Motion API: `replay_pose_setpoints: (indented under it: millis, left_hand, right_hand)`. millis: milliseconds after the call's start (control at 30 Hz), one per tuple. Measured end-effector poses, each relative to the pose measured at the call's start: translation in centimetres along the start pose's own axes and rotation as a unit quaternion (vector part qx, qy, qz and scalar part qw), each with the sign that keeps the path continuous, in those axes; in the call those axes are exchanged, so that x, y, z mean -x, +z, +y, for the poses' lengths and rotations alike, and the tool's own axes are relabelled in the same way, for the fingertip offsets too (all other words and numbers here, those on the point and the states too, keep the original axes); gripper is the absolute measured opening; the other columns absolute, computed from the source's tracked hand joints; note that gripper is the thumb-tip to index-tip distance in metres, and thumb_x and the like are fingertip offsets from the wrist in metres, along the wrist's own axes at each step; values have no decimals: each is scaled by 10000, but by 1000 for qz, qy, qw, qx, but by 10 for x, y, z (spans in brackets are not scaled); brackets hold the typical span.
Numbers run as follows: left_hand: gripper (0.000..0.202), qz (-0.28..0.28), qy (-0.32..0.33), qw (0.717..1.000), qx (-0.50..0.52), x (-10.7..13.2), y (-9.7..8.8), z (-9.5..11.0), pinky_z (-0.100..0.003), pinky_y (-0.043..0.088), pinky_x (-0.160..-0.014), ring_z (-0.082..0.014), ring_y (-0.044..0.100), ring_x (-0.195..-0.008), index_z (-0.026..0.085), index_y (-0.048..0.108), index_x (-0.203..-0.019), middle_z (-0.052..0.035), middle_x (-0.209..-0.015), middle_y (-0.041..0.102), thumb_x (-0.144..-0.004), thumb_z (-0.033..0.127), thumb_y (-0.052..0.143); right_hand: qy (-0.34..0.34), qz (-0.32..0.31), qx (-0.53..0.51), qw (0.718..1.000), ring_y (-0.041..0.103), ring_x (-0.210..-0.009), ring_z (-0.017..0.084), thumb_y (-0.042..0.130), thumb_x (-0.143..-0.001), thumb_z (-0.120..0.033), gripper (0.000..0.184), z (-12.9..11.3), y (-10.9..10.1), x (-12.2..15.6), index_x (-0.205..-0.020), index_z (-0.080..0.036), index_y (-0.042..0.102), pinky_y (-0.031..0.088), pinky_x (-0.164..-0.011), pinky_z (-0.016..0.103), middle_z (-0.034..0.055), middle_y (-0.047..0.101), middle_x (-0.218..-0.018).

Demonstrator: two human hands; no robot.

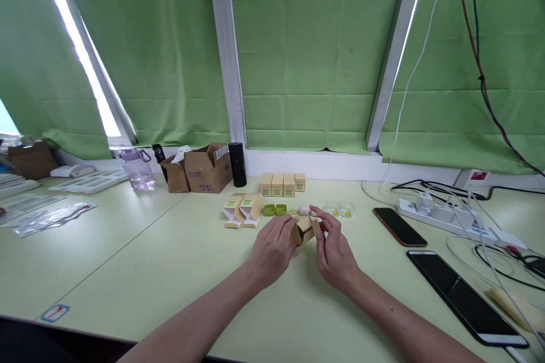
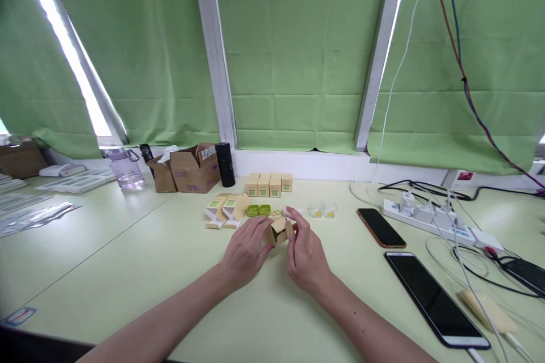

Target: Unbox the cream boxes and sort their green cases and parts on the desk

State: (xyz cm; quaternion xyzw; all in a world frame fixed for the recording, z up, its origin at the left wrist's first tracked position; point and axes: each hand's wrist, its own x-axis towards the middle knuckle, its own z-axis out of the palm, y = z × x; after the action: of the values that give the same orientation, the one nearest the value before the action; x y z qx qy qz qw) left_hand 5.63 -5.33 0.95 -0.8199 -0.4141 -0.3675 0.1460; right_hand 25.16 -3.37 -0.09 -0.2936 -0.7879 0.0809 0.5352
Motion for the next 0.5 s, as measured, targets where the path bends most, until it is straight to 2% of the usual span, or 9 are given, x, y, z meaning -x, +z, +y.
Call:
replay_pose_setpoints:
  millis: [100,167,233,367,433,500]
  left_hand:
    - [528,-17,-67,994,85,1,1,-5,-541,536,-1016,-334,598,-1240,217,483,-1364,-144,-1313,632,-884,206,702]
    - [508,-39,-114,984,132,0,2,-8,-530,537,-1010,-322,613,-1213,231,513,-1321,-123,-1291,646,-866,236,737]
    - [485,-66,-155,971,169,-1,2,-9,-498,551,-974,-300,642,-1137,231,549,-1271,-102,-1233,669,-840,263,770]
    - [484,-83,-205,950,220,-1,3,-9,-449,573,-933,-266,669,-1050,228,588,-1237,-85,-1178,686,-802,265,798]
    - [476,-80,-212,946,230,0,4,-9,-457,576,-944,-267,671,-1057,227,593,-1238,-90,-1189,684,-803,242,785]
    - [500,-79,-214,943,241,0,5,-9,-466,583,-955,-267,672,-1072,227,577,-1269,-97,-1202,680,-808,218,770]
  right_hand:
    - [52,14,-21,998,719,-935,202,343,-1075,-232,384,1,-2,-3,-1453,-274,285,625,-795,415,174,503,-1525]
    - [63,27,-16,998,717,-874,192,384,-1073,-259,363,4,-3,-5,-1428,-269,312,623,-740,390,174,531,-1496]
    - [43,50,-1,998,716,-971,216,436,-1058,-256,379,9,-4,-8,-1423,-262,333,627,-781,405,173,548,-1473]
    - [-69,66,48,994,594,-1302,282,485,-1006,-140,442,22,-12,-14,-1426,-253,409,579,-993,517,165,560,-1448]
    - [-123,44,77,988,559,-1351,284,457,-974,-61,493,28,-16,-16,-1426,-257,463,560,-1033,534,153,585,-1417]
    - [-160,26,96,982,585,-1325,269,399,-934,4,575,32,-19,-17,-1434,-263,497,572,-1027,519,139,617,-1386]
